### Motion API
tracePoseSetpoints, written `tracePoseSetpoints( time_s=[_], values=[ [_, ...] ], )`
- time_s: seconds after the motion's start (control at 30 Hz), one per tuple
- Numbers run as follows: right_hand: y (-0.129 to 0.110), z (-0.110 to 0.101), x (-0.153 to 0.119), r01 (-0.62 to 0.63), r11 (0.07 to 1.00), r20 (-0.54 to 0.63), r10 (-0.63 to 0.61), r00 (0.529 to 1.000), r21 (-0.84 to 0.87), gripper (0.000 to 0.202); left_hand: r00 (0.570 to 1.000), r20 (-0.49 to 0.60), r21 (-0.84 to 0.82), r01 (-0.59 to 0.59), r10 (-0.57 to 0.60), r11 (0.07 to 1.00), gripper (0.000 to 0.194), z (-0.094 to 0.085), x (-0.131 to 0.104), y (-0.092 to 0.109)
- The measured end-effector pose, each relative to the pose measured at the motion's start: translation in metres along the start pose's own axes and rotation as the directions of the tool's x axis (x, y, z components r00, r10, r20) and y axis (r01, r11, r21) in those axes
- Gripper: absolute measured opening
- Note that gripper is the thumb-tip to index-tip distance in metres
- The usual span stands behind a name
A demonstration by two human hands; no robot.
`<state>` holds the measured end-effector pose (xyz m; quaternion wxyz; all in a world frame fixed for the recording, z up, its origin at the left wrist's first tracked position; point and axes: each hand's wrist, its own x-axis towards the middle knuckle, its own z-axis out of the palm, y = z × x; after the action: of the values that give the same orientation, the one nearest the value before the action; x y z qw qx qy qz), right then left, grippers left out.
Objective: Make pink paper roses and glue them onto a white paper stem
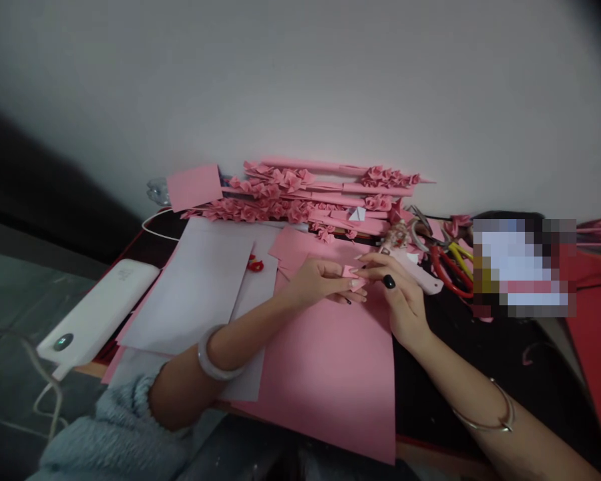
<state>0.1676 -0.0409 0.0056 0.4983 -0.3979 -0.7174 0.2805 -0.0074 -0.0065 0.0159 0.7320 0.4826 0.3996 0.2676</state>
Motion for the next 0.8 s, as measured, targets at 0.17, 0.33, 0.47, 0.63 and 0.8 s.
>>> tracePoseSetpoints(
  time_s=[0.17, 0.33, 0.47, 0.63, 0.8],
  values=[
    [0.001, 0.0, 0.0, 0.014, 1.0, 0.024, -0.014, 1.0, -0.009, 0.035, 1.0, 0.017, -0.024, 0.015, -0.015, 1.0, 0.026, -0.002, 0.002, -0.002],
    [0.001, -0.001, 0.001, 0.041, 0.999, 0.045, -0.042, 0.998, 0.017, 0.034, 0.998, 0.053, -0.069, 0.017, -0.014, 0.997, 0.031, -0.003, 0.003, -0.004],
    [0.001, -0.001, 0.0, 0.025, 0.996, 0.055, -0.029, 0.998, 0.08, 0.034, 0.995, 0.096, -0.056, 0.018, -0.013, 0.998, 0.026, -0.006, 0.002, -0.006],
    [0.0, -0.001, 0.001, -0.003, 0.995, 0.054, -0.002, 0.999, 0.098, 0.037, 0.989, 0.147, 0.022, -0.004, 0.0, 1.0, 0.025, -0.008, 0.002, -0.009],
    [0.003, 0.002, 0.002, -0.161, 0.983, -0.022, 0.164, 0.986, 0.09, 0.022, 0.985, 0.165, 0.104, -0.06, 0.042, 0.993, 0.017, -0.007, 0.004, -0.012]
  ],
)
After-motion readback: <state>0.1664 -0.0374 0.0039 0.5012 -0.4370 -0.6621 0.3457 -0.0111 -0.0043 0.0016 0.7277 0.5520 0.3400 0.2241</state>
